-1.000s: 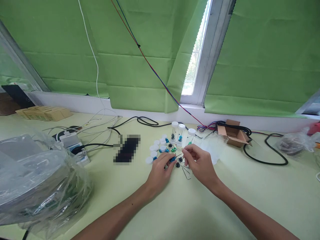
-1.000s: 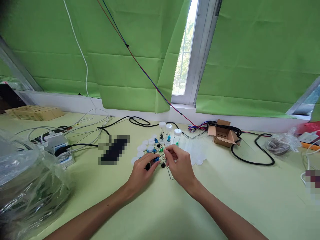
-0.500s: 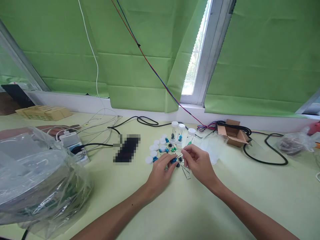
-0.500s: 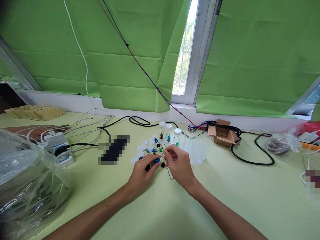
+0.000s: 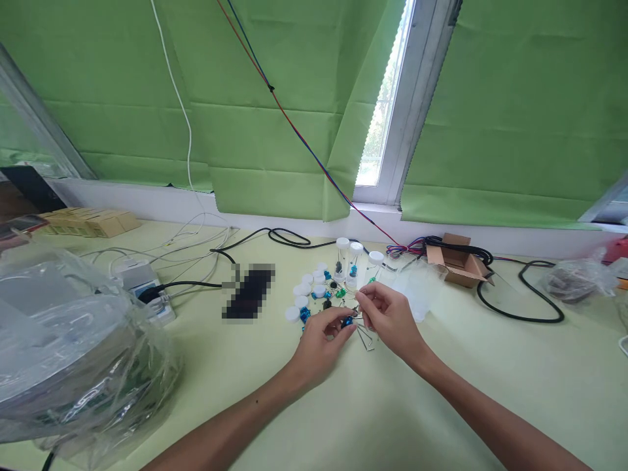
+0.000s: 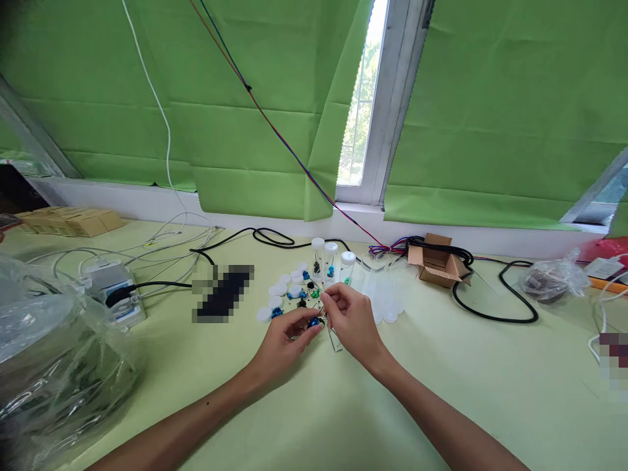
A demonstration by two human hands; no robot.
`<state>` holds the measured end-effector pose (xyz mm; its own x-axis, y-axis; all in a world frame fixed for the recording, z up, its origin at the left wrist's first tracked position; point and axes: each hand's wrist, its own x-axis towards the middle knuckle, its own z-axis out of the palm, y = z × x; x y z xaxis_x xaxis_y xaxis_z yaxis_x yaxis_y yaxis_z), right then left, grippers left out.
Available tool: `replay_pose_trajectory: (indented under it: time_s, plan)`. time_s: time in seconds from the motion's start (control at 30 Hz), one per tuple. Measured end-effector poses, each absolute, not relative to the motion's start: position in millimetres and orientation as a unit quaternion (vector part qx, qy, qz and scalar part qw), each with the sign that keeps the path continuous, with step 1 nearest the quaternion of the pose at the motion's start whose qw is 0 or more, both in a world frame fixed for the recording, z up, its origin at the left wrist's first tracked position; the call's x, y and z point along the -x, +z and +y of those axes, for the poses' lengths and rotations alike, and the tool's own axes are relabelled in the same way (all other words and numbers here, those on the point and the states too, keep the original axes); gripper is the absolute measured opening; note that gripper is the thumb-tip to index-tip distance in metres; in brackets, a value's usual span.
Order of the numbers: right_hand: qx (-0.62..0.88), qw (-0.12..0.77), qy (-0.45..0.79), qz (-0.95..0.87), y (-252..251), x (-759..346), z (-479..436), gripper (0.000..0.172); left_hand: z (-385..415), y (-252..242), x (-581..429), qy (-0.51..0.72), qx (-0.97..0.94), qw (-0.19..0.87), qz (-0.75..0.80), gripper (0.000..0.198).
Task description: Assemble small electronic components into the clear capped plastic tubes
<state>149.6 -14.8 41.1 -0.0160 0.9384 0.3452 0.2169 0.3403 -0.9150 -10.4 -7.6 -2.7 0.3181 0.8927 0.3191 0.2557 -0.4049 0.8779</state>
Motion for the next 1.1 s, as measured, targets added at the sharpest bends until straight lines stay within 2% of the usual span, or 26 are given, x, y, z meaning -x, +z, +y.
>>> replay_pose_trajectory:
  time_s: [0.23,0.4,0.9,1.0,1.1]
  plan:
    - [0.473,0.515,0.341,-0.628,41,-150,-13,0.031,-11,3,5,0.427,-0.634,0.538,0.355,0.025]
    - [0.477,0.512,0.343,-0.627,38,-151,-12,0.032,-11,4,4,0.428,-0.614,0.582,0.319,0.024]
    - [0.463,0.512,0.355,-0.631,35,-153,-10,0.03,-5,7,7,0.448,-0.595,0.568,0.349,0.024]
    - [0.487,0.482,0.307,-0.661,37,-155,-11,0.025,1,7,12,0.484,-0.577,0.54,0.376,0.026]
    - [0.502,0.413,0.234,-0.723,33,-158,-9,0.019,7,6,15,0.519,-0.56,0.514,0.392,0.028]
